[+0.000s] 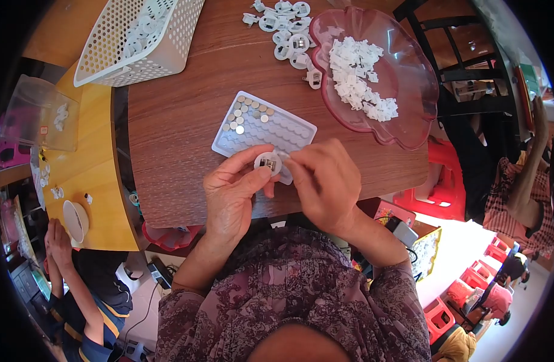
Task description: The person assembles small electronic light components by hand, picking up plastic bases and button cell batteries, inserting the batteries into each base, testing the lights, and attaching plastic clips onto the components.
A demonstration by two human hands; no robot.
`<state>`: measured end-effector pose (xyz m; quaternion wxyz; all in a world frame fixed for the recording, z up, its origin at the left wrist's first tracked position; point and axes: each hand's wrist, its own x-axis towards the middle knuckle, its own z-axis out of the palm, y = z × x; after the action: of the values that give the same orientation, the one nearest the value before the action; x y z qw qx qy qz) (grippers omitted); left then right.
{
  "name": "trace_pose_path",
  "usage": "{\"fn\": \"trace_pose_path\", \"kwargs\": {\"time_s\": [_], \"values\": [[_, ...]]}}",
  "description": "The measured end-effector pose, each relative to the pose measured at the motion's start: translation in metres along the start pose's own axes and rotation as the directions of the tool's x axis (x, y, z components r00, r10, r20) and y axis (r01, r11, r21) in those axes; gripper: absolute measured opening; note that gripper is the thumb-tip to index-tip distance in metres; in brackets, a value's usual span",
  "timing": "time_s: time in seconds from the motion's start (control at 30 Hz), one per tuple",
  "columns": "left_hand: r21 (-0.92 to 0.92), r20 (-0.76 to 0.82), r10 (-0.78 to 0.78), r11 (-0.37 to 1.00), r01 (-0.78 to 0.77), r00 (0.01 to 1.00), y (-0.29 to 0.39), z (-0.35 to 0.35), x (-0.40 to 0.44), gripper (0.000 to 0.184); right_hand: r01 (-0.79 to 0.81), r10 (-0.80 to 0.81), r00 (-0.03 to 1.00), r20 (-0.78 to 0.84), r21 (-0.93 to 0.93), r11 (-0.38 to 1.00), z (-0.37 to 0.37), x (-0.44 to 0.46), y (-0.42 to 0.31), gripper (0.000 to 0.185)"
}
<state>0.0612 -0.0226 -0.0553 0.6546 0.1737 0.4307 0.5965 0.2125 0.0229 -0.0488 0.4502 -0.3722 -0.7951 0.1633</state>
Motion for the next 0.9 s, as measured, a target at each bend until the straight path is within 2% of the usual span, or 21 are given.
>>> {"fn": "trace_pose_path", "kwargs": {"time_s": [0.03, 0.1, 0.2, 0.33, 0.4, 0.43, 0.5, 0.53, 0.6, 0.63, 0.7, 0.83, 0.9], "values": [[0.000, -0.003, 0.000, 1.000, 0.000, 1.000, 0.001, 0.001, 0.000, 0.028, -0.001, 0.001, 1.000, 0.002, 0.002, 1.000, 0.000, 0.000, -0.001, 0.016], [-0.023, 0.003, -0.027, 0.999, 0.027, 1.000, 0.004, 0.004, -0.001, 0.028, 0.297, -0.301, 0.954, 0.019, -0.217, 0.930, 0.000, 0.000, -0.003, 0.033], [-0.073, 0.001, -0.035, 0.997, 0.035, 0.999, 0.007, 0.007, -0.003, 0.028, 0.381, -0.379, 0.924, 0.057, -0.247, 0.891, -0.001, -0.001, -0.002, 0.043], [-0.049, -0.004, -0.014, 0.999, 0.014, 1.000, 0.002, 0.006, -0.001, 0.027, 0.398, -0.390, 0.917, 0.082, -0.257, 0.881, -0.001, -0.002, -0.001, 0.044], [-0.034, 0.002, -0.016, 0.999, 0.016, 1.000, 0.001, 0.004, 0.000, 0.026, 0.294, -0.286, 0.956, 0.072, -0.148, 0.944, 0.001, -0.004, -0.001, 0.039], [-0.035, 0.002, -0.018, 0.999, 0.018, 1.000, 0.000, 0.003, 0.001, 0.026, 0.293, -0.285, 0.956, 0.073, -0.148, 0.944, 0.001, -0.005, 0.000, 0.039], [-0.009, 0.007, -0.002, 1.000, 0.002, 1.000, -0.002, 0.001, 0.002, 0.025, 0.150, -0.145, 0.983, 0.109, -0.042, 0.988, 0.001, -0.008, 0.002, 0.031], [-0.009, 0.005, -0.003, 1.000, 0.003, 1.000, -0.003, 0.000, 0.002, 0.025, 0.149, -0.144, 0.984, 0.110, -0.040, 0.988, 0.002, -0.008, 0.002, 0.031], [0.052, 0.020, 0.014, 0.999, -0.015, 1.000, -0.004, -0.002, 0.001, 0.025, 0.033, -0.036, 0.998, 0.047, 0.072, 0.997, 0.004, -0.008, 0.004, 0.026], [0.052, 0.020, 0.013, 0.999, -0.014, 1.000, -0.004, -0.002, 0.001, 0.025, 0.032, -0.035, 0.998, 0.048, 0.072, 0.997, 0.004, -0.007, 0.004, 0.026], [0.113, 0.045, 0.062, 0.991, -0.066, 0.997, -0.004, -0.001, 0.001, 0.024, -0.096, 0.087, 0.993, 0.080, 0.120, 0.988, 0.004, -0.004, 0.002, 0.023], [0.135, 0.047, 0.071, 0.988, -0.077, 0.996, -0.004, 0.000, 0.001, 0.024, -0.130, 0.118, 0.987, 0.106, 0.116, 0.985, 0.001, 0.001, -0.001, 0.026], [0.157, 0.027, 0.061, 0.986, -0.065, 0.998, -0.004, 0.000, 0.001, 0.024, -0.140, 0.129, 0.971, 0.203, 0.045, 0.989, -0.004, 0.002, -0.003, 0.024]]}}
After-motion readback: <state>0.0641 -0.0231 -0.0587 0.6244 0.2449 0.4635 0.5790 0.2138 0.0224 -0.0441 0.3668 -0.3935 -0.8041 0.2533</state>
